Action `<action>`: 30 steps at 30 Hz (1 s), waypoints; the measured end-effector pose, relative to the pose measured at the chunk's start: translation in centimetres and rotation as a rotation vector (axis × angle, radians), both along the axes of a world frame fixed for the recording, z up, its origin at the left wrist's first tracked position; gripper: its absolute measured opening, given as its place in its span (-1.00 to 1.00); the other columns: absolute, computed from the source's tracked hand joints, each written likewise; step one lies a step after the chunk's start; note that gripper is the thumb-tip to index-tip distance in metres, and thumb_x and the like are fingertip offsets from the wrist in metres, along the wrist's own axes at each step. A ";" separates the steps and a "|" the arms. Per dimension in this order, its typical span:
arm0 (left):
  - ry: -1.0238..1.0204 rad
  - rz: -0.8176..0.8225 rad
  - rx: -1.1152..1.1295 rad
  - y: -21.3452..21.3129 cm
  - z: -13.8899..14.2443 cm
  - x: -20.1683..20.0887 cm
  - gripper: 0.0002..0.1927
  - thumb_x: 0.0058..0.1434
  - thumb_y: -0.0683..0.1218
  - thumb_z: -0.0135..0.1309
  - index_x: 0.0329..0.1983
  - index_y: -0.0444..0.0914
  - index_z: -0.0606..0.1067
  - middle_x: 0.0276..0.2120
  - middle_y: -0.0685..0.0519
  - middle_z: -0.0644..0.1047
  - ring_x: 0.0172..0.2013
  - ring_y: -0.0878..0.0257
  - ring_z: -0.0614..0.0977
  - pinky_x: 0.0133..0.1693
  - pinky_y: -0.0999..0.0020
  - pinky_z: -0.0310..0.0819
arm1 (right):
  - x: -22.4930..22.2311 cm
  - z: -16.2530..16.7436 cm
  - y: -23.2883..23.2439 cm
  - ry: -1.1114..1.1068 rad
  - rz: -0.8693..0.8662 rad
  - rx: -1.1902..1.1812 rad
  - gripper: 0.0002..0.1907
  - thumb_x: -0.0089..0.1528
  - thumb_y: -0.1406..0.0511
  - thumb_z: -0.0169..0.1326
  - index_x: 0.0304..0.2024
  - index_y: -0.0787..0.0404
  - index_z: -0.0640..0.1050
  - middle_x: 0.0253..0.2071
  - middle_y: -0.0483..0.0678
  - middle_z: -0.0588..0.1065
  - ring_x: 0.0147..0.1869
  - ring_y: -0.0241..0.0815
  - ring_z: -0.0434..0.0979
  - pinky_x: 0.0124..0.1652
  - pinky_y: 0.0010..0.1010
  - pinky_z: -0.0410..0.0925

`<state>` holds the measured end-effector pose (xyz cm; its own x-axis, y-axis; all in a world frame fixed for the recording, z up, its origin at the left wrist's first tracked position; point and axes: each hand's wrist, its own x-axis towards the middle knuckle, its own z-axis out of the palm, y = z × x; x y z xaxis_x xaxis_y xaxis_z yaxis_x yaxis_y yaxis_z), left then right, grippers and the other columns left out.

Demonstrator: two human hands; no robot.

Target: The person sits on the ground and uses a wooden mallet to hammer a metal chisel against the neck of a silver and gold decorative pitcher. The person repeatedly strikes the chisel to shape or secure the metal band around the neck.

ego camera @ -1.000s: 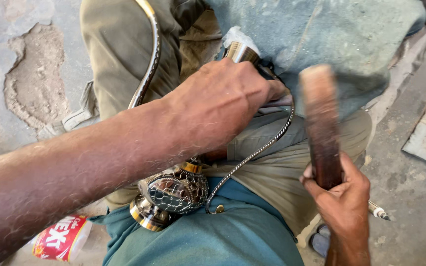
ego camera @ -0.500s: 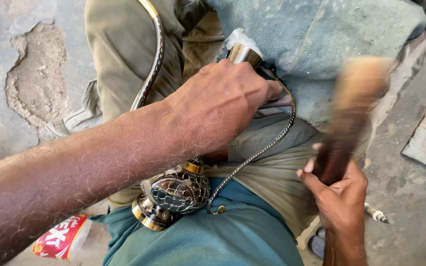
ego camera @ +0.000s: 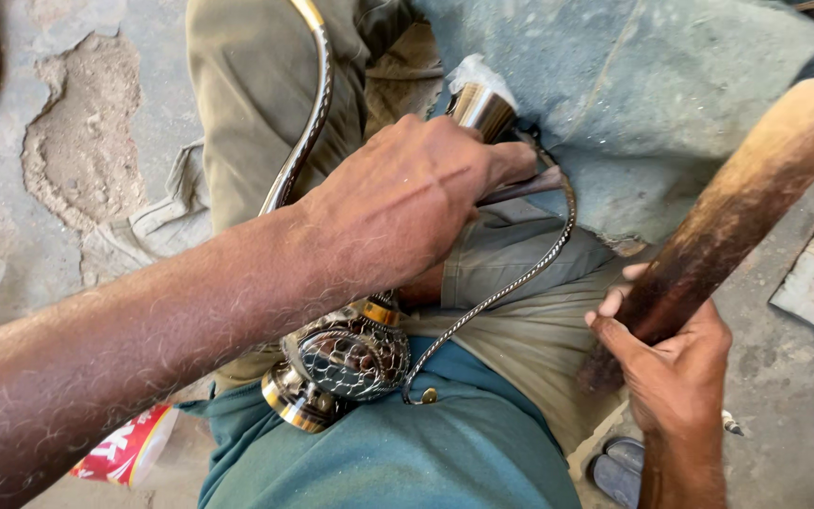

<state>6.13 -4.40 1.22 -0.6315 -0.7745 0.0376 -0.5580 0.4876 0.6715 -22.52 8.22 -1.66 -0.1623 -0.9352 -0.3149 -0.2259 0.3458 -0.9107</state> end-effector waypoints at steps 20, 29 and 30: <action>0.033 -0.015 0.053 0.6 0.1 1.5 -0.44 0.20 -0.31 0.02 0.29 -0.12 0.50 -0.46 -0.21 0.60 -0.40 -0.09 0.70 -0.30 0.02 0.60 | 0.8 0.7 -0.3 -0.070 -0.088 -0.075 -0.54 0.11 0.63 0.16 0.06 0.33 0.49 -0.22 -0.09 0.52 -0.12 -0.34 0.53 -0.06 -0.48 0.49; 0.291 -0.050 0.024 1.2 -0.1 2.9 -0.47 0.14 -0.26 0.17 0.23 -0.27 0.45 -0.16 -0.21 0.62 -0.23 -0.15 0.68 -0.22 0.02 0.56 | 0.0 0.7 0.0 -0.032 -0.036 -0.102 -0.57 0.15 0.63 0.13 0.05 0.31 0.46 -0.18 -0.10 0.51 -0.08 -0.33 0.54 -0.02 -0.45 0.51; 0.265 -0.040 0.050 1.2 -0.1 3.0 -0.46 0.15 -0.25 0.16 0.25 -0.25 0.45 -0.19 -0.21 0.61 -0.24 -0.14 0.68 -0.24 0.01 0.54 | 0.4 0.9 -0.3 0.149 0.043 -0.087 -0.59 0.14 0.66 0.13 0.02 0.34 0.47 -0.20 -0.06 0.50 -0.10 -0.29 0.51 -0.04 -0.42 0.46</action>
